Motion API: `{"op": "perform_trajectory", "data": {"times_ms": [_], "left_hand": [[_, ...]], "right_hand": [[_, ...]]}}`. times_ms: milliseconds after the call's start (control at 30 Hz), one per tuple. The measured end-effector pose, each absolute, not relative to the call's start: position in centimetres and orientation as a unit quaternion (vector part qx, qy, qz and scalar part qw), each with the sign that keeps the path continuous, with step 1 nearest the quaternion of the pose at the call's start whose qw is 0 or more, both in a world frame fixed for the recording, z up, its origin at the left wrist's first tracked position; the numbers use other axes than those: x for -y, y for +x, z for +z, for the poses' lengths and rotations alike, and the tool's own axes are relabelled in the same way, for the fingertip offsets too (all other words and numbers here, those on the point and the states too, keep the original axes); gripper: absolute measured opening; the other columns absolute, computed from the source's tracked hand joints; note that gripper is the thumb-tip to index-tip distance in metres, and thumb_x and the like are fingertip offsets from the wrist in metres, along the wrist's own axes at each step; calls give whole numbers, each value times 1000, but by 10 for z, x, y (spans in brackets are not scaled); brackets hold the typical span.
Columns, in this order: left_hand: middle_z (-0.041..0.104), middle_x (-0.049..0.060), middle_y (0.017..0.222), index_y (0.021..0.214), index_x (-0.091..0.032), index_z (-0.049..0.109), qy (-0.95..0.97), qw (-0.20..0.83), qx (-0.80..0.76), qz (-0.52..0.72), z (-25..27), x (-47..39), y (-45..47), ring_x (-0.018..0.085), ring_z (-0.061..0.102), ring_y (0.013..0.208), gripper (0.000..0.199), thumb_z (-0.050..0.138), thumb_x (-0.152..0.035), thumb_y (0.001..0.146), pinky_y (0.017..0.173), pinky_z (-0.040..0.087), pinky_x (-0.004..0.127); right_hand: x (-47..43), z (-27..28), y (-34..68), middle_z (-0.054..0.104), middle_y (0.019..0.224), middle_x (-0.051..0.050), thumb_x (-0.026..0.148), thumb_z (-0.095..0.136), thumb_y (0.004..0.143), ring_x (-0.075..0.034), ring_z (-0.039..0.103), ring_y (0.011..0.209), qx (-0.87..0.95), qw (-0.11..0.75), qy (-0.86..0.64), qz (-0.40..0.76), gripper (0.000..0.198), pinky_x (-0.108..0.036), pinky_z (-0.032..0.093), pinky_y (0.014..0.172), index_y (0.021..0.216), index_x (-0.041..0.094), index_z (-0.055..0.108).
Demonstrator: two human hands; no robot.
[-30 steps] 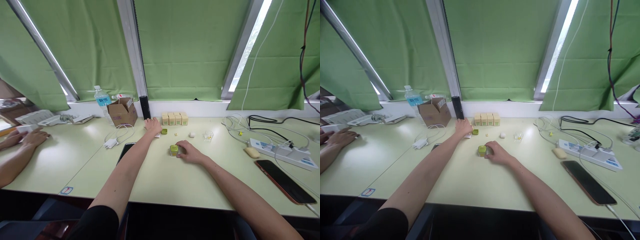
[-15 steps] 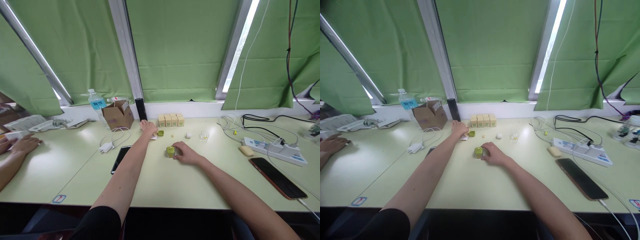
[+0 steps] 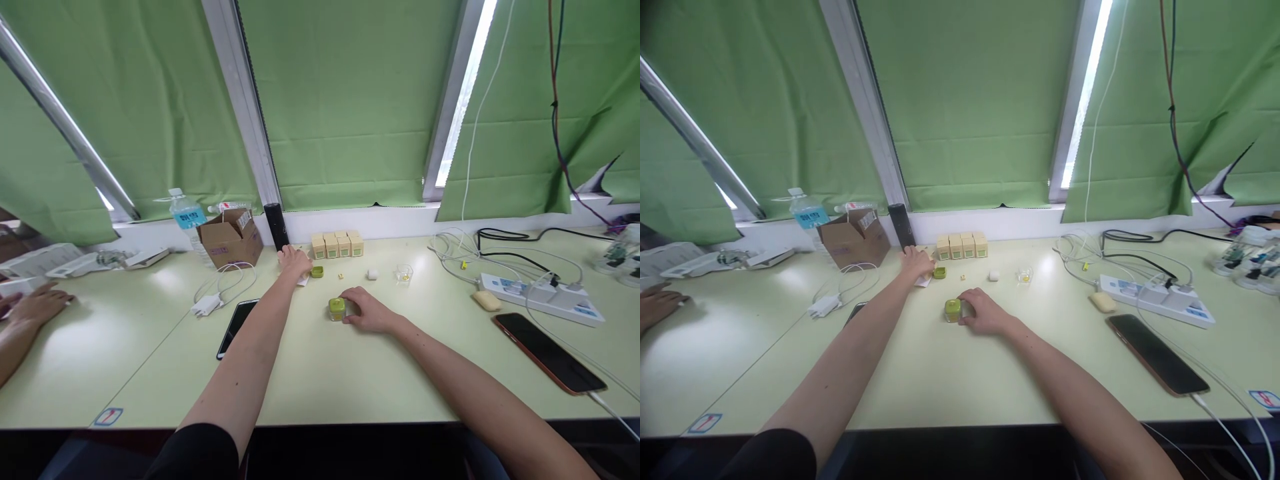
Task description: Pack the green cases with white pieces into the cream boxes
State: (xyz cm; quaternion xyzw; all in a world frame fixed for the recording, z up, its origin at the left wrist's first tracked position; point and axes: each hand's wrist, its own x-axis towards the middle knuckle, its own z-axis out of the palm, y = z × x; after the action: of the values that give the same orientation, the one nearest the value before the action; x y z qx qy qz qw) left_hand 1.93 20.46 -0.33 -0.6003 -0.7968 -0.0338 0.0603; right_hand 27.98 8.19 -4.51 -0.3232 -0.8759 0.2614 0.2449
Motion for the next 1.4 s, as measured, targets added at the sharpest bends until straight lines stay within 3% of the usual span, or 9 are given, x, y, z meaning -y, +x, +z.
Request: {"op": "perform_trajectory", "data": {"times_ms": [300,433,667,800,900,1033,1167,1300,1400], "left_hand": [[54,28,141,118,-10,72,-605,69,793,-29,-5,-197,16,43,44,132,56,52,-52,89,104,35,48],[63,26,132,113,-12,73,-611,58,789,-22,-3,-192,15,40,52,129,50,54,-51,88,105,36,46],[69,24,124,134,-11,54,-607,68,789,-70,18,-171,15,36,62,122,49,52,-39,94,100,44,43],[66,21,130,152,-16,31,-622,99,767,-120,39,-143,20,34,68,113,56,31,-43,104,89,50,40],[69,17,125,156,-17,22,-644,126,726,-206,50,-113,32,34,71,104,60,33,-46,104,82,50,37],[73,16,114,157,-16,23,-679,141,683,-229,53,-72,63,33,72,99,64,34,-51,104,76,49,34],[74,16,110,156,-16,26,-713,119,651,-230,48,-47,95,31,73,92,62,38,-47,103,72,49,33],[73,15,114,156,-20,27,-734,60,627,-253,40,-35,106,32,73,92,66,50,-41,98,75,52,36],[66,14,134,154,-26,27,-766,-17,555,-323,33,-31,96,33,70,109,68,56,-42,95,86,56,42]], "right_hand": [[-83,-49,280,65,129,-12,25,77,80,-31,55,122,874,251,-322,264,48,-51,46,106,126,20,63],[-84,-50,280,65,129,-11,26,77,80,-31,55,122,873,253,-320,265,47,-51,46,107,125,21,64],[-85,-54,281,64,132,-11,26,78,79,-31,55,125,866,254,-328,279,53,-53,46,109,130,23,62],[-88,-52,285,54,144,-13,28,77,80,-29,59,120,845,284,-326,315,72,-52,50,105,145,26,48],[-87,-42,286,46,148,-12,30,70,87,-28,59,119,832,366,-296,293,72,-53,52,103,151,32,38],[-74,-27,277,35,149,-11,27,61,94,-28,58,122,814,451,-281,236,68,-55,52,106,154,39,32],[-57,-22,266,21,154,-11,18,56,93,-31,55,129,828,441,-275,211,76,-62,48,111,158,41,25],[-54,-22,265,25,151,-12,12,57,87,-35,40,144,821,447,-272,227,73,-61,43,118,153,36,37],[-62,-21,270,29,150,-11,16,60,87,-32,37,148,780,493,-262,283,60,-53,45,118,144,34,49]]}}
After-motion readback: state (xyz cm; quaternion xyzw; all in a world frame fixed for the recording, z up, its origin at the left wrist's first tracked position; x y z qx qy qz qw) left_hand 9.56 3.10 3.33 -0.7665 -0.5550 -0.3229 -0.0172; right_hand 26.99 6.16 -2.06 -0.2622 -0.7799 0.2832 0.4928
